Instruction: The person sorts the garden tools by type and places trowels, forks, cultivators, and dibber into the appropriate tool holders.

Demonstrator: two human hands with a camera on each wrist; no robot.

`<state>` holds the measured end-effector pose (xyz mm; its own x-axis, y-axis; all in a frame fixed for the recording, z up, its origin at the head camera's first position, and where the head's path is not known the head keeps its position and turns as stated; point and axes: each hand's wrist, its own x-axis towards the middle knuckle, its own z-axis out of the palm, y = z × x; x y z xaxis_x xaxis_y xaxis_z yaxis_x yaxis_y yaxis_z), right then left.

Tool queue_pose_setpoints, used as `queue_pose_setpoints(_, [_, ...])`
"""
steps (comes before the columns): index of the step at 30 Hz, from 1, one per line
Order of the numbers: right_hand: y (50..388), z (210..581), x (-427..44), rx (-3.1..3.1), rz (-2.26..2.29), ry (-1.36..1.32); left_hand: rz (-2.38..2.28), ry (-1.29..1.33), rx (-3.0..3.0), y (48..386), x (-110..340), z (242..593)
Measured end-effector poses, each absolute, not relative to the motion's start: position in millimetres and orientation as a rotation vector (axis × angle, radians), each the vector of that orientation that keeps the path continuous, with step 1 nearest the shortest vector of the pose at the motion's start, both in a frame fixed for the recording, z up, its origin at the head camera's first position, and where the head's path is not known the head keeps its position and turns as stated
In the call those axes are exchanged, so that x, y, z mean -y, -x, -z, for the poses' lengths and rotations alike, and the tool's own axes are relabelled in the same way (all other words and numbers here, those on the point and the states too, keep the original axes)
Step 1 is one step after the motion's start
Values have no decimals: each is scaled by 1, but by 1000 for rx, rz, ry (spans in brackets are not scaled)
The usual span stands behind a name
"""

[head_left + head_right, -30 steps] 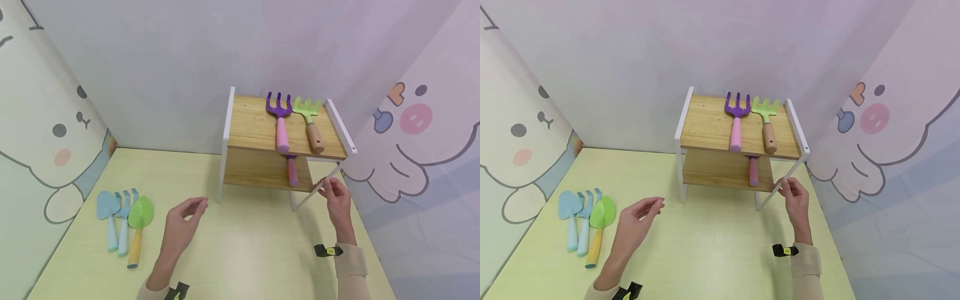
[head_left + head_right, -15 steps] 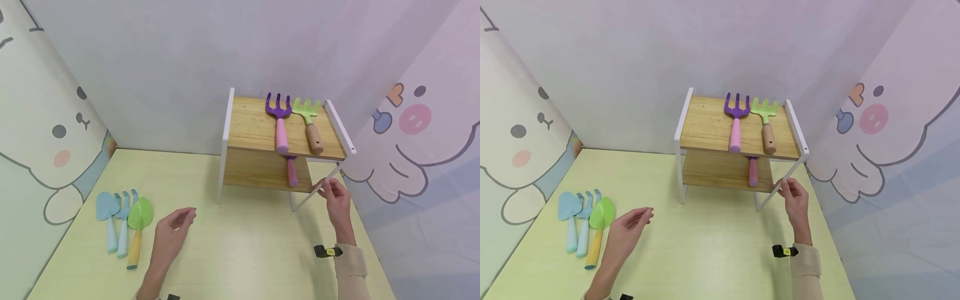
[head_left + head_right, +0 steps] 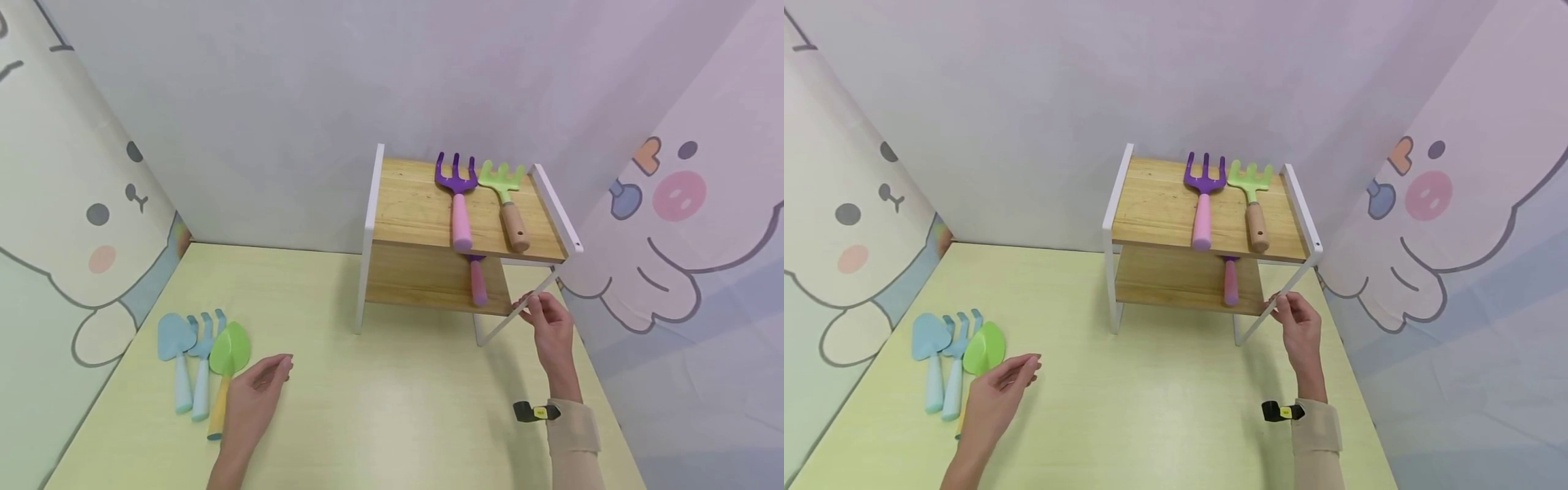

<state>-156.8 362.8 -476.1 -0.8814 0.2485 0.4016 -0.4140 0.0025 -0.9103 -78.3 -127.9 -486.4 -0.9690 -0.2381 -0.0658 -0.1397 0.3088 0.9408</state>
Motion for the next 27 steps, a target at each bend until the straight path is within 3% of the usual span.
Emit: queue_pose_setpoints(27, [156, 476, -362, 1860, -1905, -115, 1535, -666, 2559, 53, 175, 519])
